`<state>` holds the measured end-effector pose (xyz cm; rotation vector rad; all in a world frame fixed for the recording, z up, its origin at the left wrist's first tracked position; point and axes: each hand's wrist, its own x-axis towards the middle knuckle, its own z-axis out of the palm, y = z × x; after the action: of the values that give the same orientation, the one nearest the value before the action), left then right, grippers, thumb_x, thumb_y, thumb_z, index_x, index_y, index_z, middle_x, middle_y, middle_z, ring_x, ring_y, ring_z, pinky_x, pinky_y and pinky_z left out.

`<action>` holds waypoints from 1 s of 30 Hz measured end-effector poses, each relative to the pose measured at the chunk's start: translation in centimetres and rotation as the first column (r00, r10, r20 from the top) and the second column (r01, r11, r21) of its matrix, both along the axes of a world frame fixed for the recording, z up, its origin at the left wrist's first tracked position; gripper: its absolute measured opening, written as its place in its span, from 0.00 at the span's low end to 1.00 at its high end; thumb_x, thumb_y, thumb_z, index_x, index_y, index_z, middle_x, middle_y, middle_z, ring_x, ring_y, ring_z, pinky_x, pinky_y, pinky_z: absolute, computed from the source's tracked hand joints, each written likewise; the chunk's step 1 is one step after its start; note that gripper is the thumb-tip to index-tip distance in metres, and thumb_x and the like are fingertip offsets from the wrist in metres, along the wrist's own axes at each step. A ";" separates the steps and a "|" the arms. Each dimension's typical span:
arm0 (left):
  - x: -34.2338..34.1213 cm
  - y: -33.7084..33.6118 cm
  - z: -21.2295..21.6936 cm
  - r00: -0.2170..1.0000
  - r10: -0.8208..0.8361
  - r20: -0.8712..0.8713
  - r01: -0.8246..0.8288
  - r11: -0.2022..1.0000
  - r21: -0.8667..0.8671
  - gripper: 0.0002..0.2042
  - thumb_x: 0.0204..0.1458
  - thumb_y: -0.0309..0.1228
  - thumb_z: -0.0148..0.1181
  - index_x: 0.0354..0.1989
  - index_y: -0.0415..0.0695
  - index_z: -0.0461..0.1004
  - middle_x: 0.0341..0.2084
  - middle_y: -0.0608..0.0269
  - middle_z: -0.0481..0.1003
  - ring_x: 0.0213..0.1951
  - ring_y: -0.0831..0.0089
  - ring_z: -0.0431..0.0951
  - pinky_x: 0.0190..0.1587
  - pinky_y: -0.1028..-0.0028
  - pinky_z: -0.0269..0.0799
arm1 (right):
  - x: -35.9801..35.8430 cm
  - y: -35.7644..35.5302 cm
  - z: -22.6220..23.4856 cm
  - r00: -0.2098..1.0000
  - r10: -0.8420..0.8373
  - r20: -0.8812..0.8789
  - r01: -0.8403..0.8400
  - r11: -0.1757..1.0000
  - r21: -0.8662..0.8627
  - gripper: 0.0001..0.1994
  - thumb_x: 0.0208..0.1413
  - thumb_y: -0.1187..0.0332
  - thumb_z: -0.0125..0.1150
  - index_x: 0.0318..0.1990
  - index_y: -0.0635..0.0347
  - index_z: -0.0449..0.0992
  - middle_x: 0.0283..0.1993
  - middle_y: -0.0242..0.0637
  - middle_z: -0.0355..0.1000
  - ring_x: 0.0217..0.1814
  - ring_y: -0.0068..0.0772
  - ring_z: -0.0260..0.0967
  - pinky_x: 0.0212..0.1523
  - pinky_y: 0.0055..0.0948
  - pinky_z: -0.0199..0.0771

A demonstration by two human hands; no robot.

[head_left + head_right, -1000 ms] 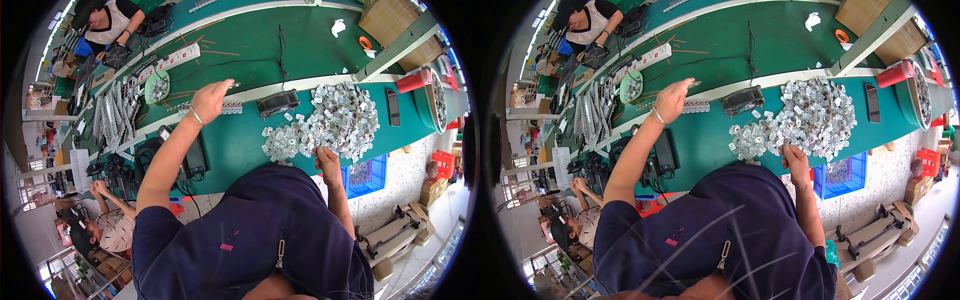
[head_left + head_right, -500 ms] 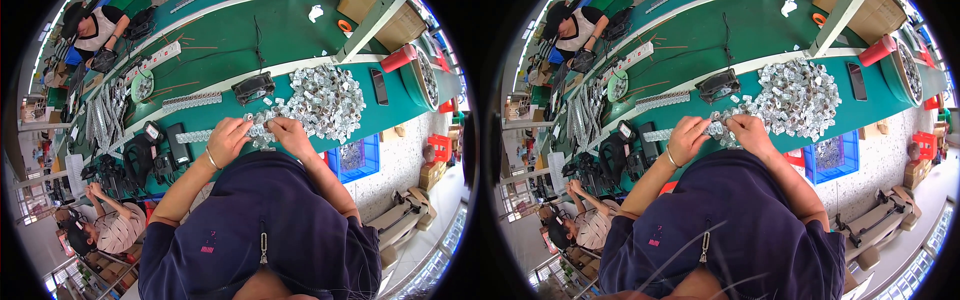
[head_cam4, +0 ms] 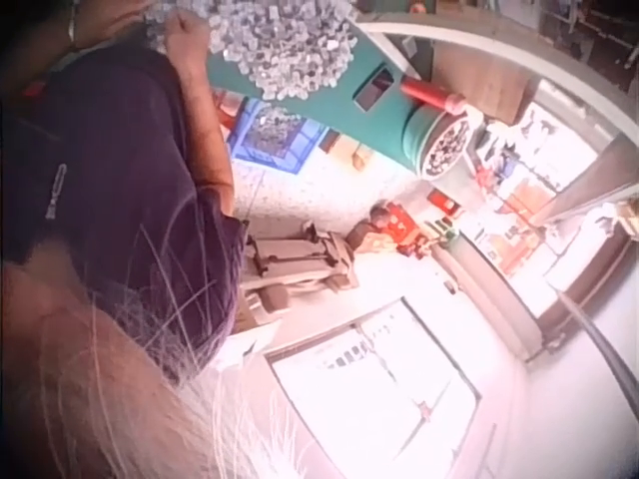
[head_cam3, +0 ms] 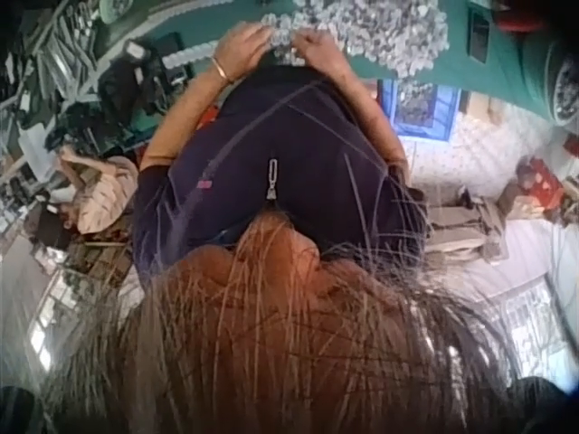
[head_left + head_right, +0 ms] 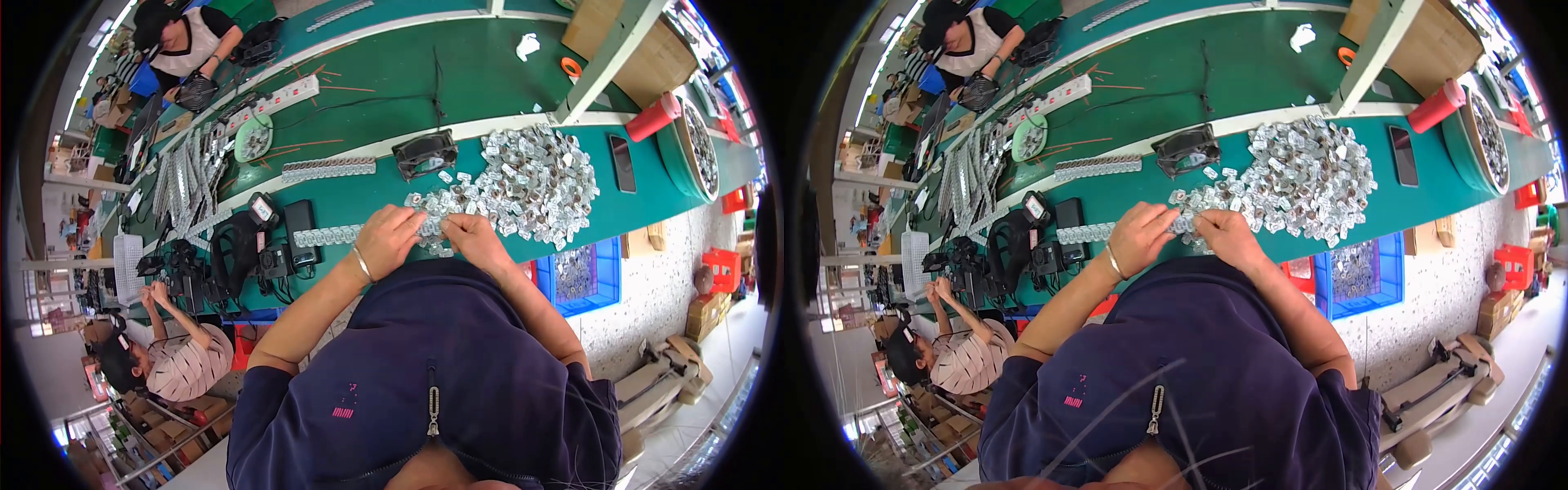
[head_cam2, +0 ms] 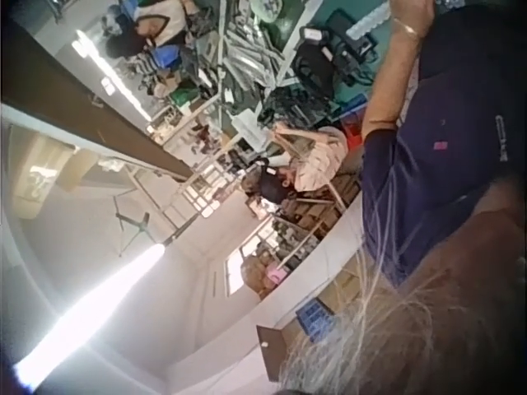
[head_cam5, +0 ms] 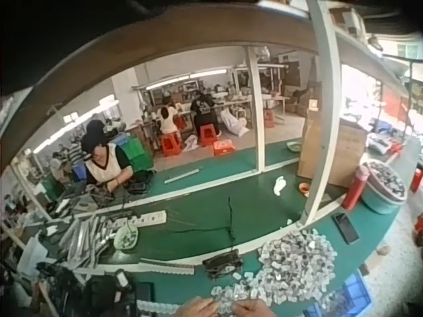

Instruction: The person assembles electronic components and metal clips onto circuit boards by hand.

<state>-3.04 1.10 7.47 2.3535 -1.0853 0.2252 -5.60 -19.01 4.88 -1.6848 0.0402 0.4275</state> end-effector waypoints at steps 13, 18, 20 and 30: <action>-1.0 -1.4 -2.7 0.983 -0.016 -0.180 -0.001 0.995 -0.096 0.18 0.41 0.31 0.60 0.43 0.40 0.70 0.32 0.56 0.71 0.34 0.59 0.71 0.38 0.66 0.69 | -0.2 -1.1 -0.8 0.995 0.000 -0.098 0.004 0.999 0.047 0.12 0.53 0.69 0.54 0.19 0.63 0.69 0.17 0.30 0.66 0.14 0.15 0.58 0.15 0.18 0.57; 1.7 -0.9 -1.5 0.864 -0.020 -0.503 0.040 0.999 0.030 0.10 0.47 0.34 0.54 0.32 0.41 0.73 0.20 0.53 0.71 0.25 0.56 0.73 0.32 0.65 0.69 | -0.2 0.1 -0.1 0.996 -0.004 -0.086 0.011 0.996 0.085 0.12 0.54 0.70 0.53 0.19 0.63 0.69 0.15 0.29 0.64 0.14 0.16 0.59 0.16 0.18 0.58; 2.4 -1.0 -2.4 0.824 -0.088 -0.560 0.113 0.994 0.010 0.09 0.47 0.34 0.53 0.22 0.41 0.69 0.14 0.53 0.69 0.23 0.56 0.73 0.29 0.65 0.69 | 0.0 0.5 0.3 0.995 0.085 -0.045 -0.084 0.996 0.021 0.13 0.54 0.70 0.53 0.19 0.63 0.69 0.15 0.29 0.64 0.15 0.16 0.59 0.17 0.18 0.58; 3.2 0.2 -2.8 0.747 -0.141 -0.649 0.159 0.987 -0.032 0.09 0.49 0.33 0.54 0.22 0.40 0.70 0.13 0.61 0.72 0.15 0.73 0.74 0.20 0.73 0.68 | 0.6 0.8 0.9 0.991 0.133 -0.013 -0.134 0.986 -0.097 0.13 0.55 0.67 0.51 0.20 0.64 0.70 0.15 0.30 0.64 0.16 0.17 0.59 0.18 0.20 0.59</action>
<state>0.20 1.29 4.67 2.0769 -0.9033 -0.6384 -5.03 -18.22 5.74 -1.7891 -0.0475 0.5390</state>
